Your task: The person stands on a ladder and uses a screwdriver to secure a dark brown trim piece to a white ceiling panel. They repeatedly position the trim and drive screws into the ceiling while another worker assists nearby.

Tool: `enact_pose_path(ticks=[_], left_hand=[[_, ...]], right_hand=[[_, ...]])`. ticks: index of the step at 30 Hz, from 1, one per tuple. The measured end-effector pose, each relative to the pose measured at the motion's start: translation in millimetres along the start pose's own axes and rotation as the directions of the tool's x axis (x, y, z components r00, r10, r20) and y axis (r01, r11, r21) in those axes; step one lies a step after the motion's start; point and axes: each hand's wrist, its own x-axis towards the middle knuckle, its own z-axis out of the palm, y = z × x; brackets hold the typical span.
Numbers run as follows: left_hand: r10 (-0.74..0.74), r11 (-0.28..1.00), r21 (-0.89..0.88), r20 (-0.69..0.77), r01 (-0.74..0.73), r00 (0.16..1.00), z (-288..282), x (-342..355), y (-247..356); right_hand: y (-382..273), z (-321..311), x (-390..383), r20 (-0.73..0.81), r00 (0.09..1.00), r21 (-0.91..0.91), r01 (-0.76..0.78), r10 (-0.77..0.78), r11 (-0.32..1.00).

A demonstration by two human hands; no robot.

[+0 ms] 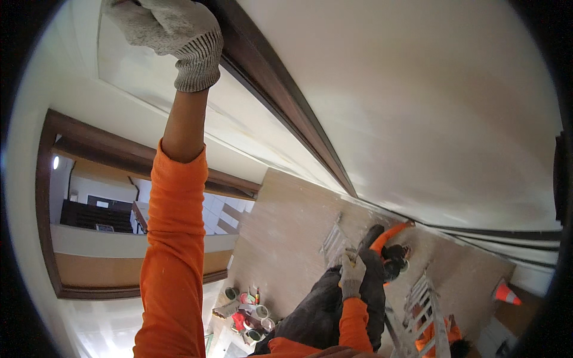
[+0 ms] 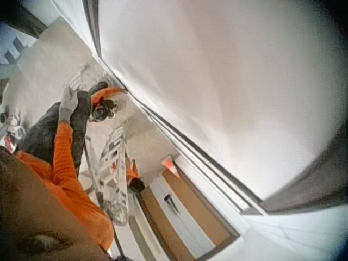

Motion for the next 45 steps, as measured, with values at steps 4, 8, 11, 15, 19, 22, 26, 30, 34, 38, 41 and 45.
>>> enact_pose_path(ticks=[4, 8, 11, 15, 19, 22, 26, 30, 34, 38, 41, 45], left_hand=[[0.032, 0.988, 0.151, -0.113, -0.014, 0.993, 29, 1, 22], [0.131, 0.979, 0.165, -0.083, -0.116, 0.988, 16, 2, 0], [0.058, 0.983, 0.177, -0.071, -0.044, 0.996, 16, -2, 10], [-0.026, 0.992, 0.125, -0.061, 0.033, 0.998, 18, 4, 11], [-0.021, 0.990, 0.138, -0.071, 0.030, 0.997, 16, 10, 7], [-0.008, 0.991, 0.133, -0.082, 0.019, 0.997, 15, 10, 6], [-0.008, 0.991, 0.134, -0.078, 0.019, 0.997, 10, 11, 4], [-0.047, 0.992, 0.116, -0.080, 0.056, 0.996, 10, 5, 0], [-0.084, 0.991, 0.097, -0.082, 0.092, 0.993, 8, -3, 5], [-0.133, 0.989, 0.055, -0.079, 0.138, 0.988, 10, -20, 19], [-0.155, 0.987, 0.034, -0.086, 0.159, 0.984, 8, -27, 26], [-0.167, 0.986, 0.015, -0.090, 0.169, 0.982, 8, -30, 23]], right_hand=[[31, 5, 16, 0.024, 0.997, 0.082, 0.071, -0.073, 0.994], [20, 8, 10, 0.061, 0.998, 0.017, 0.026, -0.027, 1.000], [22, 1, 14, 0.062, 0.997, -0.017, 0.036, -0.035, 0.999], [10, 4, 17, 0.017, 0.999, 0.043, -0.029, 0.028, 0.999], [-3, 6, 18, 0.008, 1.000, 0.053, 0.018, -0.018, 0.998], [-23, 8, 10, -0.007, 1.000, 0.090, 0.000, 0.000, 0.996], [-32, 4, 17, 0.049, 0.997, 0.102, 0.057, -0.062, 0.993], [-51, -6, 12, 0.023, 0.999, 0.124, 0.043, -0.046, 0.991], [-38, -8, 20, 0.010, 0.993, 0.134, 0.111, -0.114, 0.985], [-16, 1, 24, -0.007, 0.992, 0.116, 0.122, -0.122, 0.986], [-17, 4, 19, -0.018, 0.978, 0.049, 0.207, -0.207, 0.977], [-28, 2, 13, 0.010, 0.971, 0.004, 0.239, -0.239, 0.971]])
